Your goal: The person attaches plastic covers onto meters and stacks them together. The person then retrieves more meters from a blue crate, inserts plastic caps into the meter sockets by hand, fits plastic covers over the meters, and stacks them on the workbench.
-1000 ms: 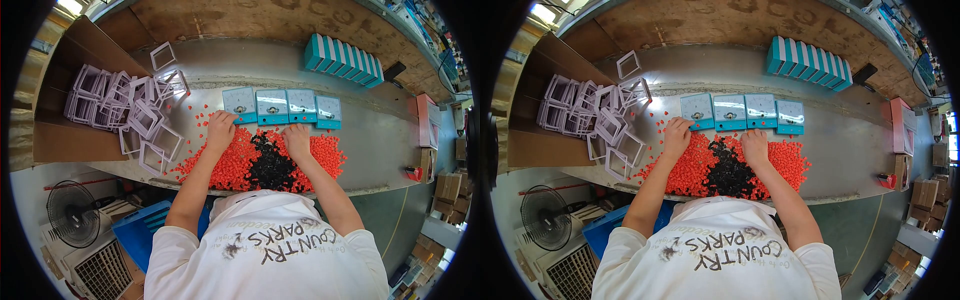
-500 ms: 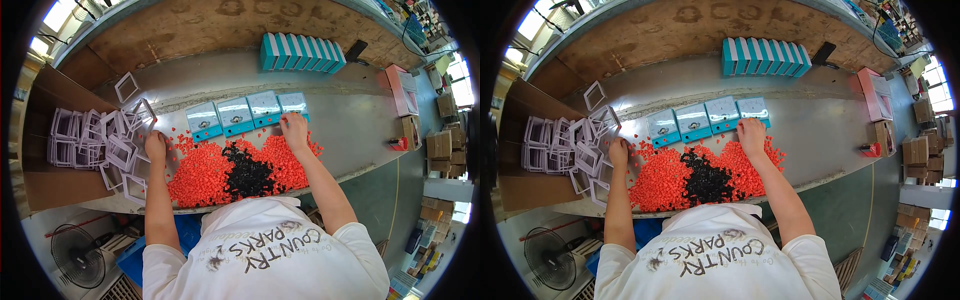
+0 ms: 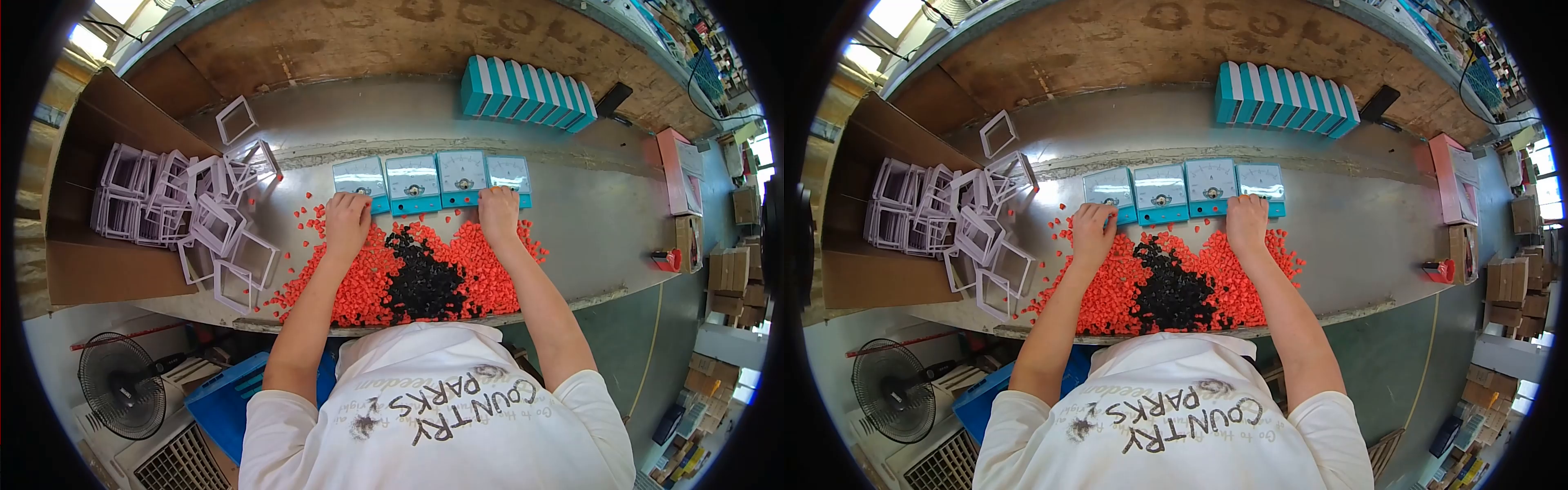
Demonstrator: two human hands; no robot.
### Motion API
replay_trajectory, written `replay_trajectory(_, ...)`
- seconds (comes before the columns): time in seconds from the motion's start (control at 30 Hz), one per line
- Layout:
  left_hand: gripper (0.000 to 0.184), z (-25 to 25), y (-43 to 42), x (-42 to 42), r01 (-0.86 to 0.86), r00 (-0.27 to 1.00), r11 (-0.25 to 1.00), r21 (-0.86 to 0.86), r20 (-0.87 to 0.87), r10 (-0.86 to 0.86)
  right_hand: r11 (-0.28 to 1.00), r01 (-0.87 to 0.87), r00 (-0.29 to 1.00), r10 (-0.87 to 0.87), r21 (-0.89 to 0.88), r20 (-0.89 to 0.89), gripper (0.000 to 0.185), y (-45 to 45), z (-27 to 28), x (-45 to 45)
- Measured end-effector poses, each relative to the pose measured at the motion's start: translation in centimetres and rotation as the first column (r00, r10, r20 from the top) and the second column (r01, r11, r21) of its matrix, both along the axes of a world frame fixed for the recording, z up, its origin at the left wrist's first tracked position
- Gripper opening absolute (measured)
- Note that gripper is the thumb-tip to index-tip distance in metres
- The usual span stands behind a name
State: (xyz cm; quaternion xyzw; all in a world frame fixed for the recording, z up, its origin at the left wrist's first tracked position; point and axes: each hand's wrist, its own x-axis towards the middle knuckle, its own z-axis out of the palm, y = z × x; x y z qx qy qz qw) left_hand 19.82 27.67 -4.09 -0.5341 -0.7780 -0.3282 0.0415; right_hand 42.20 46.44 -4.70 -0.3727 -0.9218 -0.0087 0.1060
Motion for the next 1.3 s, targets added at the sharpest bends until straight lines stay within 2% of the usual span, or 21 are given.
replay_trajectory(0.03,0.012,0.0,0.3,0.3,0.003,1.000,1.000,-0.001,0.002,-0.003,1.000,0.003,1.000,-0.003,-0.001,0.002,0.007,-0.1,0.4,0.0)
replay_trajectory(0.1,0.009,0.1,0.7,0.5,0.035,0.999,0.999,-0.030,-0.029,-0.035,0.999,0.045,0.992,-0.046,0.012,0.119,0.011,-0.3,1.2,-0.2)
replay_trajectory(0.33,0.013,-0.6,1.1,0.5,0.039,0.992,0.990,-0.134,-0.111,-0.054,0.994,-0.021,0.988,0.005,0.103,0.152,0.013,0.2,0.3,-0.6)
replay_trajectory(0.43,0.013,-0.7,1.5,0.7,0.006,0.991,0.984,-0.178,-0.129,-0.029,0.994,-0.011,0.976,-0.012,0.105,0.216,0.012,0.0,0.3,-0.7)
replay_trajectory(0.57,0.013,-0.8,1.3,1.2,-0.004,0.989,0.983,-0.183,-0.149,-0.024,0.995,0.005,0.982,-0.022,0.095,0.187,0.015,0.1,0.3,-0.7)
replay_trajectory(0.67,0.012,-0.7,1.3,1.7,0.040,0.976,0.992,-0.118,-0.208,-0.064,0.998,0.029,0.974,-0.040,0.054,0.222,0.020,0.5,0.7,-0.9)
replay_trajectory(0.77,0.012,-0.6,1.2,2.0,0.024,0.987,0.994,-0.110,-0.158,-0.041,0.995,-0.010,0.972,-0.013,0.098,0.234,0.026,0.7,0.9,-0.9)
replay_trajectory(0.87,0.018,-0.4,1.4,2.1,0.011,0.995,0.993,-0.121,-0.096,-0.022,1.000,0.008,0.953,-0.011,0.011,0.302,0.027,0.8,1.6,-1.2)
replay_trajectory(0.93,0.018,0.3,1.7,2.9,0.067,0.990,0.998,-0.009,-0.123,-0.068,0.999,0.044,0.949,-0.037,-0.017,0.314,0.026,0.8,2.1,-1.2)
replay_trajectory(0.97,0.018,0.5,1.9,3.5,0.067,0.990,0.998,-0.010,-0.121,-0.068,0.999,0.044,0.948,-0.036,-0.018,0.316,0.026,0.7,2.1,-1.1)
replay_trajectory(1.03,0.017,0.7,2.2,4.8,0.166,0.984,0.986,0.023,-0.071,-0.164,0.990,-0.007,0.979,-0.022,0.140,0.202,0.026,0.3,2.0,-0.9)
replay_trajectory(1.1,0.014,-0.4,2.6,5.7,0.217,0.973,0.976,-0.030,-0.076,-0.219,0.986,-0.049,0.973,0.011,0.157,0.231,0.026,0.4,1.2,-1.0)
replay_trajectory(1.13,0.013,-0.7,2.8,6.3,0.225,0.964,0.964,-0.138,-0.115,-0.242,0.980,-0.089,0.965,0.041,0.177,0.259,0.026,0.5,1.0,-1.1)
replay_trajectory(1.17,0.012,-1.1,3.0,6.7,0.228,0.951,0.943,-0.244,-0.152,-0.269,0.981,-0.085,0.965,0.038,0.175,0.258,0.026,0.6,0.8,-1.1)
replay_trajectory(1.23,0.013,-1.4,3.3,7.3,0.206,0.946,0.933,-0.294,-0.185,-0.267,0.989,-0.061,0.967,0.025,0.135,0.254,0.027,1.0,0.9,-1.1)
replay_trajectory(1.3,0.012,-1.6,3.3,7.6,0.151,0.921,0.893,-0.423,-0.269,-0.283,0.997,-0.018,0.966,-0.002,0.075,0.260,0.029,1.1,1.3,-0.9)
